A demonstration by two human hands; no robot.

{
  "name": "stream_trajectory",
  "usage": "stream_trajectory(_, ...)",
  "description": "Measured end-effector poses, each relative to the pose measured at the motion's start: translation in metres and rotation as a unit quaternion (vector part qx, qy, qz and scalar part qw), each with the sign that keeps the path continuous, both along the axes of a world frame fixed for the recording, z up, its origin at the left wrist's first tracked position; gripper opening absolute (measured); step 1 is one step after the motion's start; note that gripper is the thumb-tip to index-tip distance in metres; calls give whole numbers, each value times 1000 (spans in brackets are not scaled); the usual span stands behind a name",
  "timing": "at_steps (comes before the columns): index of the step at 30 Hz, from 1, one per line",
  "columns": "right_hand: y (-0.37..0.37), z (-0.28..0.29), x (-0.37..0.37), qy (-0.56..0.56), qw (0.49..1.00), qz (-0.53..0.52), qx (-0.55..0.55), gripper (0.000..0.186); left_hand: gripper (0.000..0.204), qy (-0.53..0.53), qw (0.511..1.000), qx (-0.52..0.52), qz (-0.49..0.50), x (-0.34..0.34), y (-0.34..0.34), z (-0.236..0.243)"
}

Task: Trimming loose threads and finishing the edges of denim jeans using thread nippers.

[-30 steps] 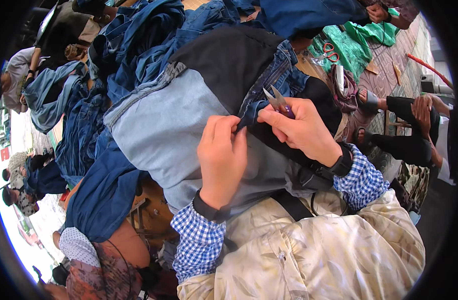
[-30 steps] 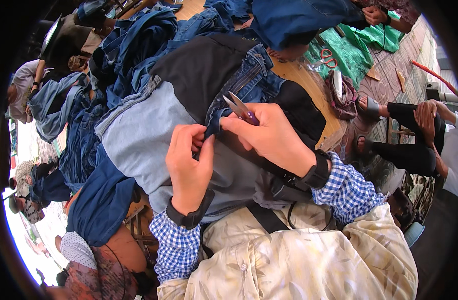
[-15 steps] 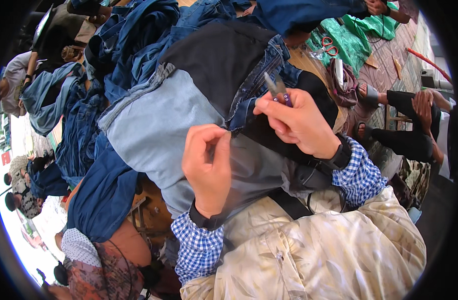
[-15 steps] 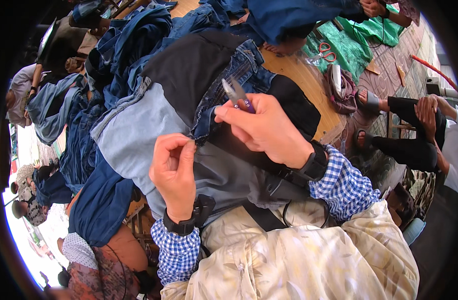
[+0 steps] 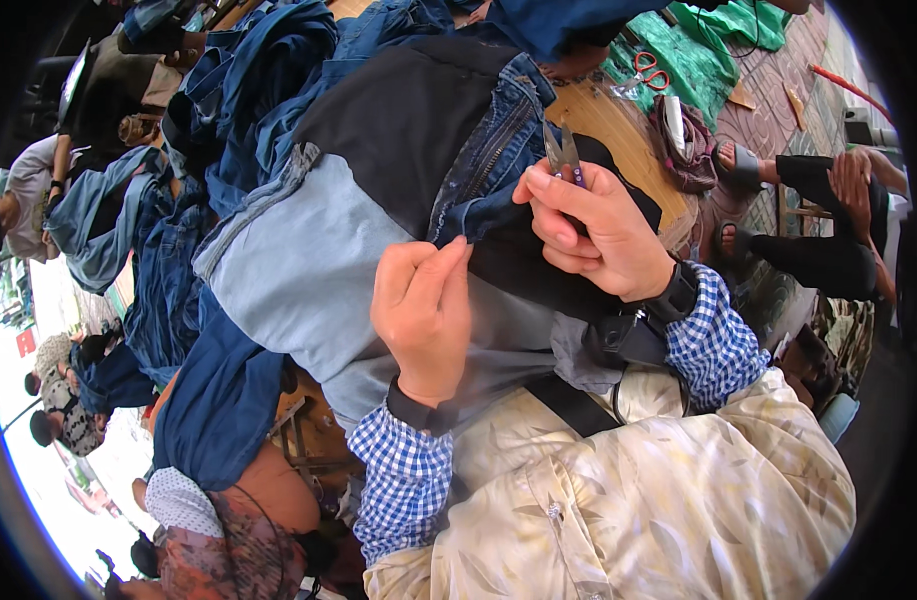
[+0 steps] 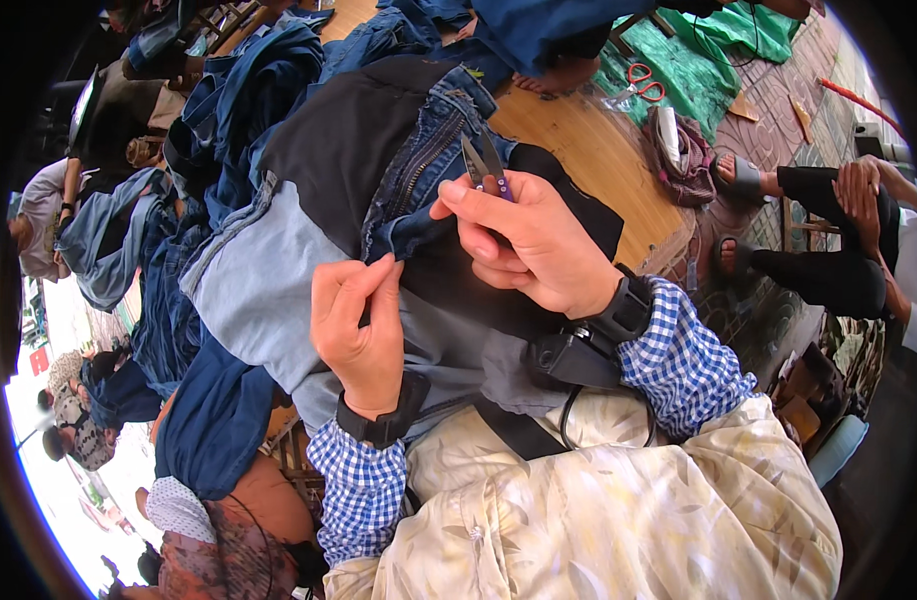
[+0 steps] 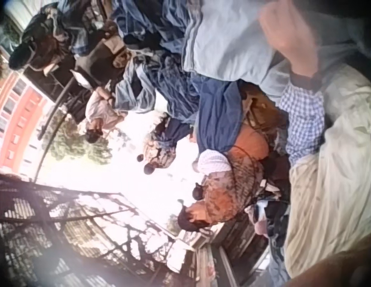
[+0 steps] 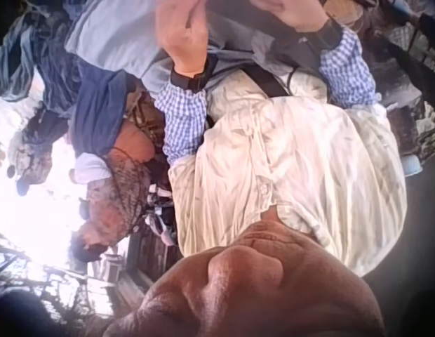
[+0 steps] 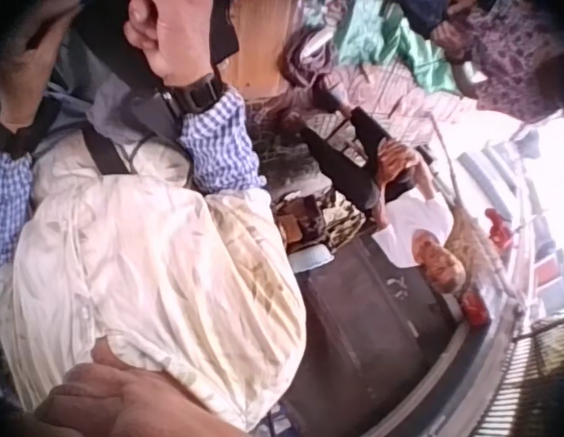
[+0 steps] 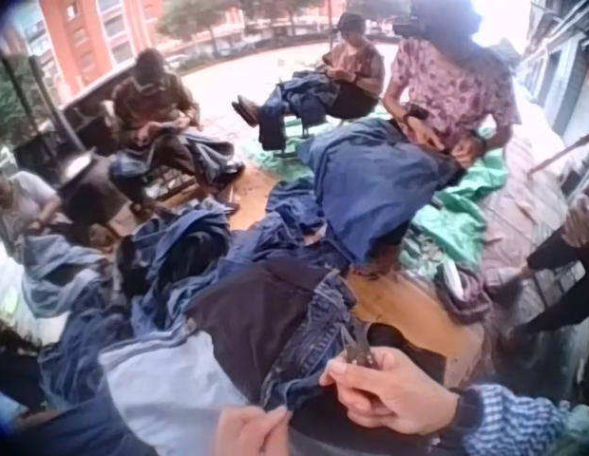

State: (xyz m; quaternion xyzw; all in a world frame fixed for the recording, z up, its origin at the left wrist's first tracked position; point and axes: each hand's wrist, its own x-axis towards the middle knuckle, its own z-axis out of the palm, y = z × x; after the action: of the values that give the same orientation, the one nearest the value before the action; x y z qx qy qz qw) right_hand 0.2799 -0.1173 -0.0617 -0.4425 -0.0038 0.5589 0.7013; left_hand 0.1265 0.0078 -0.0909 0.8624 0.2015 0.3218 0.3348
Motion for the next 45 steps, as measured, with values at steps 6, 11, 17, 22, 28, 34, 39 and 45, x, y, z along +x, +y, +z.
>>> stream_trajectory(6, -2, -1, 2, 4, 1000, 4, -4, 28, 10, 8, 996, -82, 32, -5, 0, 4)
stream_trajectory(11, -2, -4, 3, 6, 1000, 6, 5, 28, 9, -53, 960, -269, 57, -11, -3, 9)
stream_trajectory(17, -1, -2, 2, 4, 1000, 6, 8, 27, 14, 36, 993, -105, 36, -3, -12, 19)
stream_trajectory(22, 0, 1, 1, -1, 1000, 4, -1, 27, 15, 58, 997, -39, 23, 2, -7, 10)
stream_trajectory(28, -2, -3, 1, -10, 1000, 4, 11, 30, 13, 37, 990, -133, 17, -14, -3, 13)
stream_trajectory(34, 0, -6, 1, -14, 1000, 3, 11, 28, 11, 44, 990, -131, 2, -27, -3, 9)
stream_trajectory(39, -1, -6, 1, -16, 1000, -1, 16, 30, 10, 19, 981, -190, 34, -28, -8, 8)
stream_trajectory(45, -1, -7, 2, -16, 1000, -1, 16, 30, 14, 27, 997, -66, 43, -14, -10, 16)
